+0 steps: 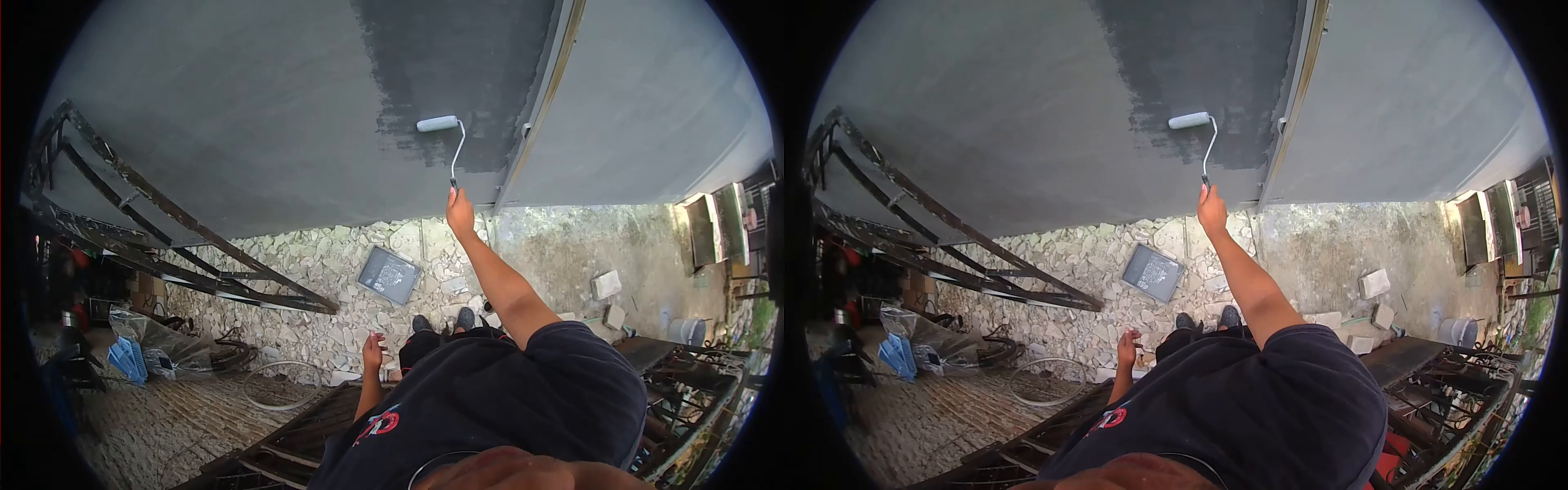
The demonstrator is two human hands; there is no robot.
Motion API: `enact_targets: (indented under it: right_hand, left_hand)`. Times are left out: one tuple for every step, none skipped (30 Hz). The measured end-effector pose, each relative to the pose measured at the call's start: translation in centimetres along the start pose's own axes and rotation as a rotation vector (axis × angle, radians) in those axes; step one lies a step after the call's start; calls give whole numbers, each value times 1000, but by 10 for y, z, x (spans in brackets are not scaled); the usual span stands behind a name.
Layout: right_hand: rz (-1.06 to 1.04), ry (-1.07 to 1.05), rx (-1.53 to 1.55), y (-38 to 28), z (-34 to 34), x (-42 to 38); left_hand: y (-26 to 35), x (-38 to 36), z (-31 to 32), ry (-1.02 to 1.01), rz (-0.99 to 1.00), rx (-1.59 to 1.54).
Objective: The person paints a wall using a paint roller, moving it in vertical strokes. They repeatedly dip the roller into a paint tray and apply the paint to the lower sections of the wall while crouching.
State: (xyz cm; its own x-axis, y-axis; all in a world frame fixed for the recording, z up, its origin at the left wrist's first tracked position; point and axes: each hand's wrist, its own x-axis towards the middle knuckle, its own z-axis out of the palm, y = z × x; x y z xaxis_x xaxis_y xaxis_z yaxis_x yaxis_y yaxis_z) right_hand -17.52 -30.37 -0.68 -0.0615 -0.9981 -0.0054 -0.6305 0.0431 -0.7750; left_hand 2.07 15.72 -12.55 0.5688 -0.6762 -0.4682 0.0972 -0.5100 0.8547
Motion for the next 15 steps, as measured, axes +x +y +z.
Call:
enact_targets:
  right_hand:
    - [0,0,0,-5,-3,0]
    - [-23,7,25,-12,-5,4]
    - [-44,14,49,-24,-11,6]
    - [-38,13,47,-38,-16,8]
    - [-86,54,84,-53,-21,12]
    - [-137,96,119,-66,-26,17]
    - [-130,95,113,-77,-32,22]
    - [-150,94,120,-86,-36,27]
    - [-172,93,127,-84,-34,31]
    - [-172,89,122,-78,-33,30]
    - [-137,79,113,-72,-34,29]
    - [-97,68,109,-59,-27,27]
    - [-97,67,112,-44,-19,26]
    - [-66,47,70,-26,-10,24]
    - [-37,27,29,-10,-2,21]
  left_hand:
    - [-3,0,-1,9,14,-15]
    - [-6,1,-1,8,13,-14]
    - [-7,0,-1,3,5,-13]
    - [-8,-3,-2,-2,-5,-10]
    - [-12,-4,-4,-6,-12,-5]
    - [-17,-1,-2,-7,-7,4]
    - [-21,-1,-1,-9,-4,12]
    - [-22,-2,0,-13,-13,12]
    - [-25,-1,0,-21,-93,19]
    - [-27,-1,0,-27,-173,25]
    - [-30,0,2,-24,-166,18]
    - [-31,-3,0,-21,-170,21]
    - [-29,-4,1,-33,-146,23]
    - [-25,-5,3,-45,-119,24]
    - [-21,-5,4,-41,-114,25]
